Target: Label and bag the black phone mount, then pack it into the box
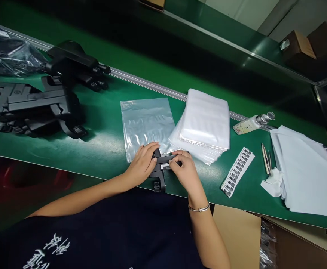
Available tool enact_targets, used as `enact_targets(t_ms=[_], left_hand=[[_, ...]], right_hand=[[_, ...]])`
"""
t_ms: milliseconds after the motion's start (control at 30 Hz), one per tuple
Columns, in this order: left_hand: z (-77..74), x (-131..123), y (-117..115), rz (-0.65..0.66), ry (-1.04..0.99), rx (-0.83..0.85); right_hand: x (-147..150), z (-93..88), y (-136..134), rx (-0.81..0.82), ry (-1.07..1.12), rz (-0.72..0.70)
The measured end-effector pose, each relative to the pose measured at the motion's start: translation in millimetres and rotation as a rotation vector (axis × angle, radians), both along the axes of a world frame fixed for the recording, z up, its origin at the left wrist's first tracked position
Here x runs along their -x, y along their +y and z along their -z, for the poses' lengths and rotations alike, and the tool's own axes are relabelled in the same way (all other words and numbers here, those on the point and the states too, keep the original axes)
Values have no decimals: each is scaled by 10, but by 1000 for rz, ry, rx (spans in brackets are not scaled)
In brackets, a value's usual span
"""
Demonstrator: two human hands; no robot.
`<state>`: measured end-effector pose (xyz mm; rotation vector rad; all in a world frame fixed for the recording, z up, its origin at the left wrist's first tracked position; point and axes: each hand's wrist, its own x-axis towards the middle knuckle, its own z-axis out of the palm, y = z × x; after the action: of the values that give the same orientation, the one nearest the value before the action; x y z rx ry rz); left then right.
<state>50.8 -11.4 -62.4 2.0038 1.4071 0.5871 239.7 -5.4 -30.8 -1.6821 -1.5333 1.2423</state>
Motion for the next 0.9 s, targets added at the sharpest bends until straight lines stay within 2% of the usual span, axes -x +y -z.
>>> enact_targets(t_ms=[333, 900], left_hand=[[1, 9, 25, 11, -16, 0], [4, 6, 30, 18, -33, 0]], right_hand=[[32, 6, 84, 17, -45, -77], [32, -2, 74, -6, -77, -85]])
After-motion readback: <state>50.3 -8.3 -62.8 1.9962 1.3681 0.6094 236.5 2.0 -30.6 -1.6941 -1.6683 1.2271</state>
